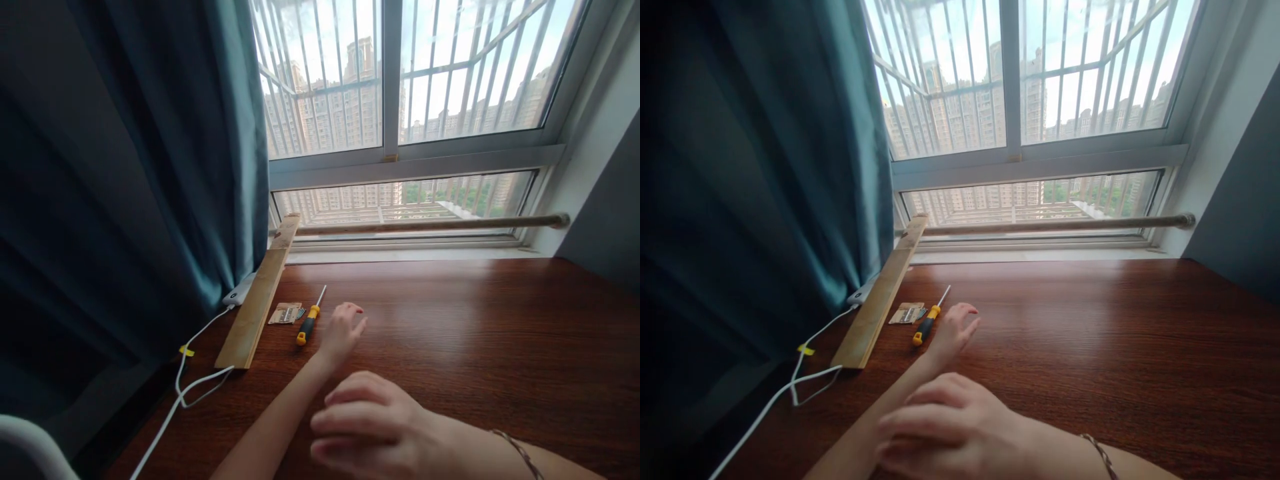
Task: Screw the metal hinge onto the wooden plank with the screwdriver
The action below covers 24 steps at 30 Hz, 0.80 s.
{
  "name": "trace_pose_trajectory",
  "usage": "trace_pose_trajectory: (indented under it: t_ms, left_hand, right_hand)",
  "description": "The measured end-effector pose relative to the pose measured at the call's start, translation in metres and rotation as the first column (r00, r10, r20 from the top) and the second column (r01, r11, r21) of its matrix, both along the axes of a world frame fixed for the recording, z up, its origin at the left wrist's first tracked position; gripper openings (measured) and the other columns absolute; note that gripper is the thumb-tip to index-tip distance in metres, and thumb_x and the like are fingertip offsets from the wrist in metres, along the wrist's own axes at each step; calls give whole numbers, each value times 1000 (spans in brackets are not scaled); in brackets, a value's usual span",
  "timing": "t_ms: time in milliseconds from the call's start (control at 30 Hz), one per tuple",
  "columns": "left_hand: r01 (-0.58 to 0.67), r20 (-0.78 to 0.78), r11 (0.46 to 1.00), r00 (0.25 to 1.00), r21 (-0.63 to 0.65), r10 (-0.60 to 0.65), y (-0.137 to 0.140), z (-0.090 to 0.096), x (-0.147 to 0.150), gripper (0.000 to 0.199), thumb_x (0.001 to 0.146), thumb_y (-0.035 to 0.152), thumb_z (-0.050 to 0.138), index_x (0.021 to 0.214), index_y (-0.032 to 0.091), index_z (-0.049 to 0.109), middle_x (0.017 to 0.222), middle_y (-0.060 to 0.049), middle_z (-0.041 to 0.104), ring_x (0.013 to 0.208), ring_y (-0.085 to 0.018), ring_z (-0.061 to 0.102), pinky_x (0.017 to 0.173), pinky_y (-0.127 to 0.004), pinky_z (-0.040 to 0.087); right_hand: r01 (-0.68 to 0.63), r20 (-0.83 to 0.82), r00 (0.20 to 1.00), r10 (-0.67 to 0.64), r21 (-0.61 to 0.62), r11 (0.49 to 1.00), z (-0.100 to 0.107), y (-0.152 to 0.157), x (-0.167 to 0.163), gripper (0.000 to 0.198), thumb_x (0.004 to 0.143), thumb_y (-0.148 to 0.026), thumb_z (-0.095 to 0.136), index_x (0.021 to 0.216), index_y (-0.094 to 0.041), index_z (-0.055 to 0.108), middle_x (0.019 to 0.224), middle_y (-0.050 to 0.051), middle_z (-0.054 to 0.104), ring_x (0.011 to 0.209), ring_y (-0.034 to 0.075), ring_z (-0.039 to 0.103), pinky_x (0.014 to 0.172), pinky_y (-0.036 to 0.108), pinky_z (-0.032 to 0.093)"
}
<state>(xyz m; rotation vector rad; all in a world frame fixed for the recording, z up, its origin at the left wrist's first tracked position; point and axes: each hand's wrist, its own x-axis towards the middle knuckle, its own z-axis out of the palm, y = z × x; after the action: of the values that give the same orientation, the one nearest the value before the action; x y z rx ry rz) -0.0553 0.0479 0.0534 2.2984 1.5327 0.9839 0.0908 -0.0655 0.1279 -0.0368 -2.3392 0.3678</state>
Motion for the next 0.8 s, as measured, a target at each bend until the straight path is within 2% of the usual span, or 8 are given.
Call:
trace_pose_trajectory:
  t_ms: [67, 100, 133, 233, 333, 433, 633, 800]
  left_hand:
    - [-174, -199, 985, 965, 16, 174, 14, 14, -26, 21, 81, 30, 49, 91, 15, 60, 93, -9, 60, 93, -21, 55, 84, -33, 41]
    - [-281, -283, 960, 920, 9, 272, 20, 19, -39, 23, 82, 32, 47, 89, 14, 61, 90, -10, 61, 89, -22, 57, 80, -33, 42]
    - [-374, -366, 927, 863, -4, 347, 24, 22, -50, 26, 82, 33, 46, 88, 13, 61, 89, -11, 61, 85, -23, 58, 76, -33, 44]
    - [-558, -550, 830, 688, 18, 474, 31, 19, -71, 35, 81, 38, 46, 92, 10, 62, 92, -16, 62, 86, -27, 60, 73, -35, 44]
    - [-607, -629, 794, 615, 6, 475, 33, 5, -77, 40, 78, 41, 50, 95, 7, 63, 94, -19, 62, 90, -29, 59, 73, -34, 44]
    - [-613, -660, 790, 597, -9, 456, 36, -8, -75, 40, 75, 40, 55, 97, 8, 64, 97, -20, 63, 90, -28, 60, 71, -33, 45]
    - [-609, -669, 793, 599, -23, 441, 44, -21, -78, 28, 74, 28, 55, 93, 9, 65, 97, -18, 63, 88, -27, 62, 69, -33, 47]
    - [-601, -660, 797, 625, -68, 416, 44, -15, -80, 26, 77, 25, 50, 92, 9, 65, 95, -18, 64, 89, -27, 61, 72, -34, 46]
  right_hand:
    - [110, -119, 981, -152, -307, 945, -9, 26, -1, 36, 81, -14, 47, 116, -15, 53, 117, 12, 56, 109, 17, 51, 93, 31, 42]
    - [128, -140, 965, -222, -488, 863, -16, 40, -4, 32, 80, -15, 48, 110, -14, 56, 111, 12, 59, 103, 18, 54, 89, 32, 44]
    - [125, -126, 953, -274, -661, 740, -25, 54, -7, 26, 79, -19, 49, 103, -15, 59, 103, 11, 62, 95, 18, 58, 83, 32, 47]
    - [64, 7, 958, -288, -980, 190, -55, 91, -23, 19, 72, -26, 57, 85, -13, 62, 83, 8, 66, 72, 15, 62, 70, 30, 49]
    - [17, 38, 951, -306, -997, -70, -79, 115, -42, 15, 65, -21, 62, 78, -13, 62, 75, 5, 66, 65, 12, 62, 68, 27, 48]
    - [2, 58, 946, -318, -985, -175, -91, 126, -63, 9, 62, -13, 61, 71, -13, 60, 67, 3, 65, 61, 11, 61, 64, 24, 46]
    - [-32, 52, 935, -351, -972, -231, -99, 144, -94, 6, 64, -10, 57, 60, -13, 57, 56, 0, 60, 57, 11, 59, 60, 22, 45]
    - [-116, 6, 926, -378, -947, -300, -105, 158, -107, 7, 68, -13, 56, 61, -14, 55, 54, -1, 57, 55, 9, 55, 57, 20, 43]
